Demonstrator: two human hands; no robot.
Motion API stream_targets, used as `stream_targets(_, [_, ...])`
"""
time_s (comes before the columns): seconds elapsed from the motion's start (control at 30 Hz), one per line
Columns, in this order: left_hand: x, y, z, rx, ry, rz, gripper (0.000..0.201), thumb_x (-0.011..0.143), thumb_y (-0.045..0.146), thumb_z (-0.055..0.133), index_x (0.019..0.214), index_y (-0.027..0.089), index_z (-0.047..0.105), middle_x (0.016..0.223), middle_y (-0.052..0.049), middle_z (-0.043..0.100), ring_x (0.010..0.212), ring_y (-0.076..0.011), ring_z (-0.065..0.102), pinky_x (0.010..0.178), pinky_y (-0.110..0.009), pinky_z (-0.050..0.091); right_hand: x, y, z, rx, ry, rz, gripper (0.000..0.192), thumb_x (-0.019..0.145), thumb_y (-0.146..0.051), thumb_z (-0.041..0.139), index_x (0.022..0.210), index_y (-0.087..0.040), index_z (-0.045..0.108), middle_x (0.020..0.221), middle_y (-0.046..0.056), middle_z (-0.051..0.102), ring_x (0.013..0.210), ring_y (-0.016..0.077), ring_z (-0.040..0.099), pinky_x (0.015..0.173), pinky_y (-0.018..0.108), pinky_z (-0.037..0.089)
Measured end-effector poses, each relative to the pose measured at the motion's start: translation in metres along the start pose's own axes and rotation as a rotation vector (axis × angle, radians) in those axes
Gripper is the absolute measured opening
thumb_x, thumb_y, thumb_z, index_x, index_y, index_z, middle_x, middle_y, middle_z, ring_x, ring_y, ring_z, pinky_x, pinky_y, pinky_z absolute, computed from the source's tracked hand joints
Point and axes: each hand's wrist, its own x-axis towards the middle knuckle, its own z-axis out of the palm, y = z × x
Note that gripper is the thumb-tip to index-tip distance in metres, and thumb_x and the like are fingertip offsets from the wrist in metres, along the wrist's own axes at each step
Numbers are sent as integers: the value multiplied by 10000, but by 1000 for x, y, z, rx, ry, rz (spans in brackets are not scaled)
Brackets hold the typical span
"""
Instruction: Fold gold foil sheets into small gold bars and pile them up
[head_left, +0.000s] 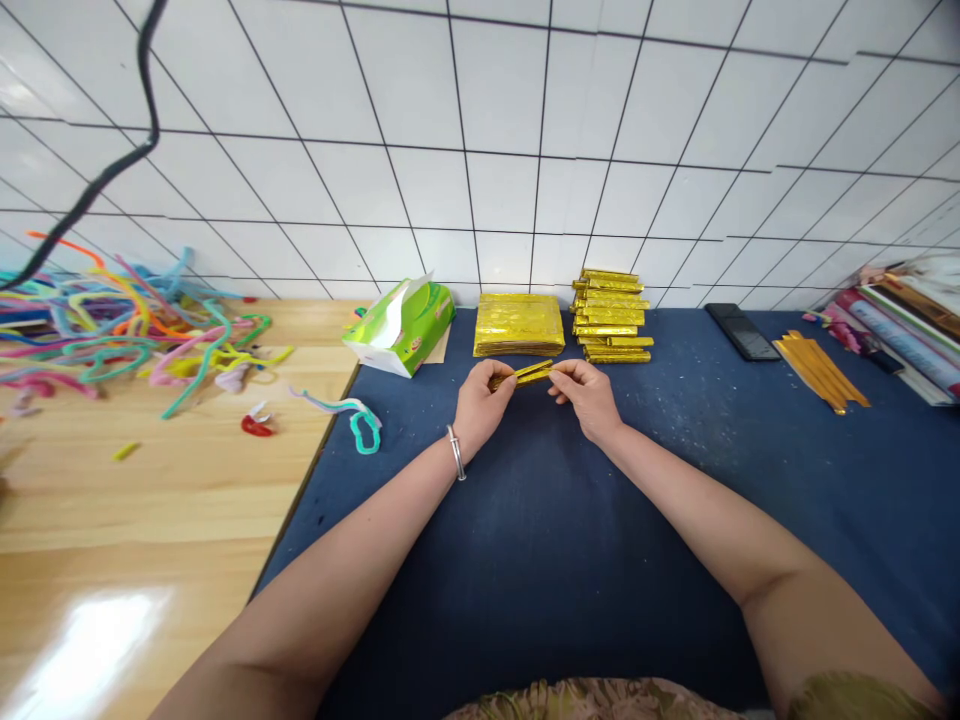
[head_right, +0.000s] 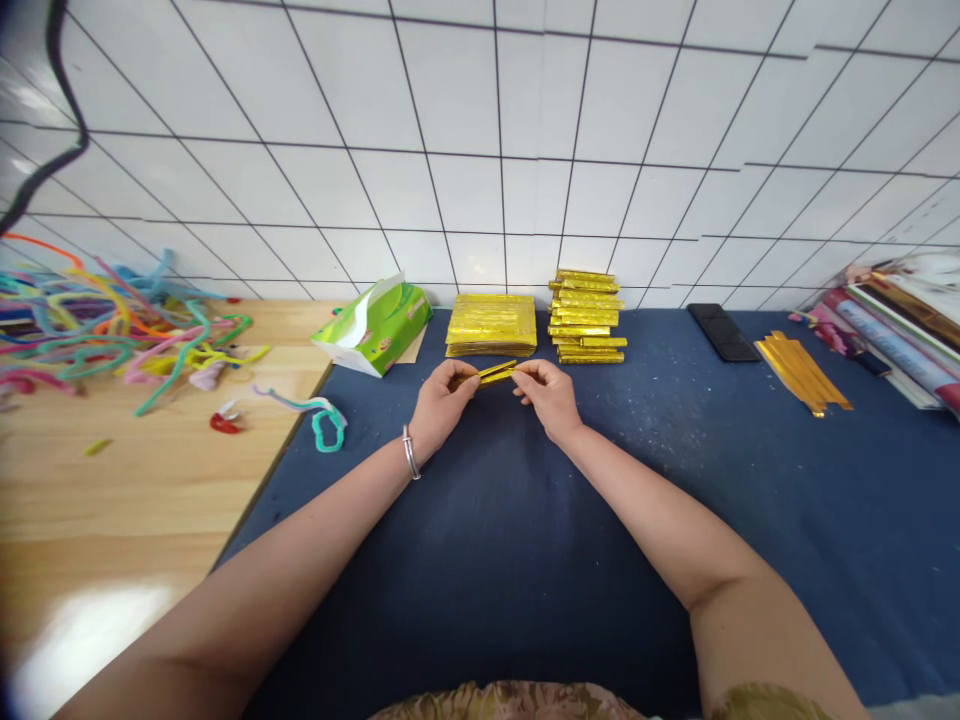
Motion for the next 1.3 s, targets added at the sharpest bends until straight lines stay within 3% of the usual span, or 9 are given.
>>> stream_targets(0.5, [-5,10,0,93,-49,143,84,841,212,539,903,204,595,887,-28,589,844,-154,543,761,-271,432,2,3,-1,45,-3,69,296,730,-455,668,865,-209,576,736,-19,604,616,110,602,494,212,465])
stream_targets(1.3, [-4,6,1,149,-53,222,118,892,220,499,956,199,595,896,-29,597,854,-151,554,759,-282,458,3,6,-2,38,-1,66,226,743,-395,642,838,-204,565,713,-29,597,608,106,602,483,200,461])
